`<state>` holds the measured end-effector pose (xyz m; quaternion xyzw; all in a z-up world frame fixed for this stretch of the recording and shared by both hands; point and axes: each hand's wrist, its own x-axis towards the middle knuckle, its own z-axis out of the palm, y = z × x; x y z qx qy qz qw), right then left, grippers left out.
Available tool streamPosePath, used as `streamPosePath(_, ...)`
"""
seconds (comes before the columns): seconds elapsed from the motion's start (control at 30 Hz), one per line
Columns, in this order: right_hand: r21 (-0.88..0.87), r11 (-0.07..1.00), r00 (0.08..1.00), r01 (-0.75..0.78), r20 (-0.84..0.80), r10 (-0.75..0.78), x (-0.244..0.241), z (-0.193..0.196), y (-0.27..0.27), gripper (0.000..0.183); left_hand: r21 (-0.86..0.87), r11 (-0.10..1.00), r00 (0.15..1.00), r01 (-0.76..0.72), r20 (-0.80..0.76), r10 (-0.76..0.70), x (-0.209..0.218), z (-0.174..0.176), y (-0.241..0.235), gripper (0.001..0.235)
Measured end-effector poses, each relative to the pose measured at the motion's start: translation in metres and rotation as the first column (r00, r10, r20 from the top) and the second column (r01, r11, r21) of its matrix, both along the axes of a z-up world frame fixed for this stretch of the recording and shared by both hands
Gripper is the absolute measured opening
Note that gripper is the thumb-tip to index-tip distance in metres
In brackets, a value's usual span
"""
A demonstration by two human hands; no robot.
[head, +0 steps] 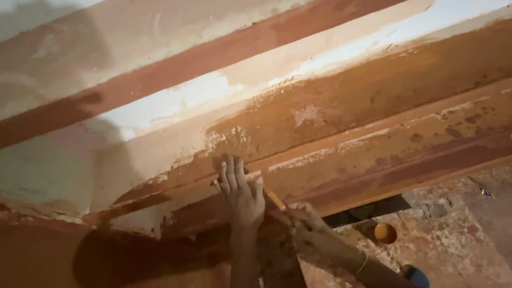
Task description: The person paints a wooden shelf with a brush, applying a light brown coat over existing red and white paint. They hold the shelf with one hand while brushing with the other, working along the length of the shelf.
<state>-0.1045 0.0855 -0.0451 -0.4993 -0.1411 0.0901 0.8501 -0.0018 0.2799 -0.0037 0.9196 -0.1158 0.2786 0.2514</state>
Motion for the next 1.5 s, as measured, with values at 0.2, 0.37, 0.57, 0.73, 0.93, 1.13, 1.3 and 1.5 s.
streamPosePath(0.2, 0.007, 0.99, 0.968, 0.14, -0.213, -0.135, 0.021, 0.026, -0.077, 0.039, -0.003, 1.0, 0.999, -0.019, -0.026, 0.019, 0.002, -0.007, 0.005, 0.063)
streamPosePath(0.37, -0.133, 0.897, 0.862, 0.422, -0.249, -0.443, 0.006, 0.014, -0.163, 0.045, 0.012, 1.0, 1.0, -0.018, 0.004, 0.018, 0.002, -0.011, 0.003, 0.065)
streamPosePath(0.57, 0.228, 0.72, 0.755, 0.655, -0.182, -0.629, -0.012, 0.001, -0.243, 0.04, 0.003, 1.0, 0.998, -0.03, -0.048, 0.03, 0.0, -0.005, -0.004, 0.076)
streamPosePath(0.73, 0.096, 0.701, 0.684, 0.707, -0.342, -0.644, 0.002, 0.027, -0.227, 0.023, 0.107, 0.988, 0.982, -0.112, -0.142, 0.127, -0.003, 0.012, -0.022, 0.079)
streamPosePath(0.93, -0.061, 0.9, 0.844, 0.431, -0.326, -0.426, 0.008, 0.05, -0.135, 0.016, 0.25, 0.968, 0.989, -0.033, -0.133, 0.068, 0.0, 0.023, -0.073, 0.079)
streamPosePath(1.13, 0.131, 0.985, 0.952, 0.113, -0.297, -0.069, -0.001, 0.037, -0.119, 0.039, 0.2, 0.98, 0.991, 0.003, -0.133, 0.024, 0.006, 0.019, -0.108, 0.079)
streamPosePath(1.3, 0.05, 0.992, 0.991, 0.116, -0.071, -0.113, 0.017, 0.03, -0.178, 0.043, 0.137, 0.99, 0.995, -0.039, -0.087, 0.051, 0.006, 0.009, -0.114, 0.075)
streamPosePath(1.5, 0.12, 0.872, 0.834, 0.475, -0.377, -0.403, 0.015, 0.015, -0.294, 0.021, 0.123, 0.99, 0.995, -0.062, -0.065, 0.07, 0.002, 0.011, -0.119, 0.077)
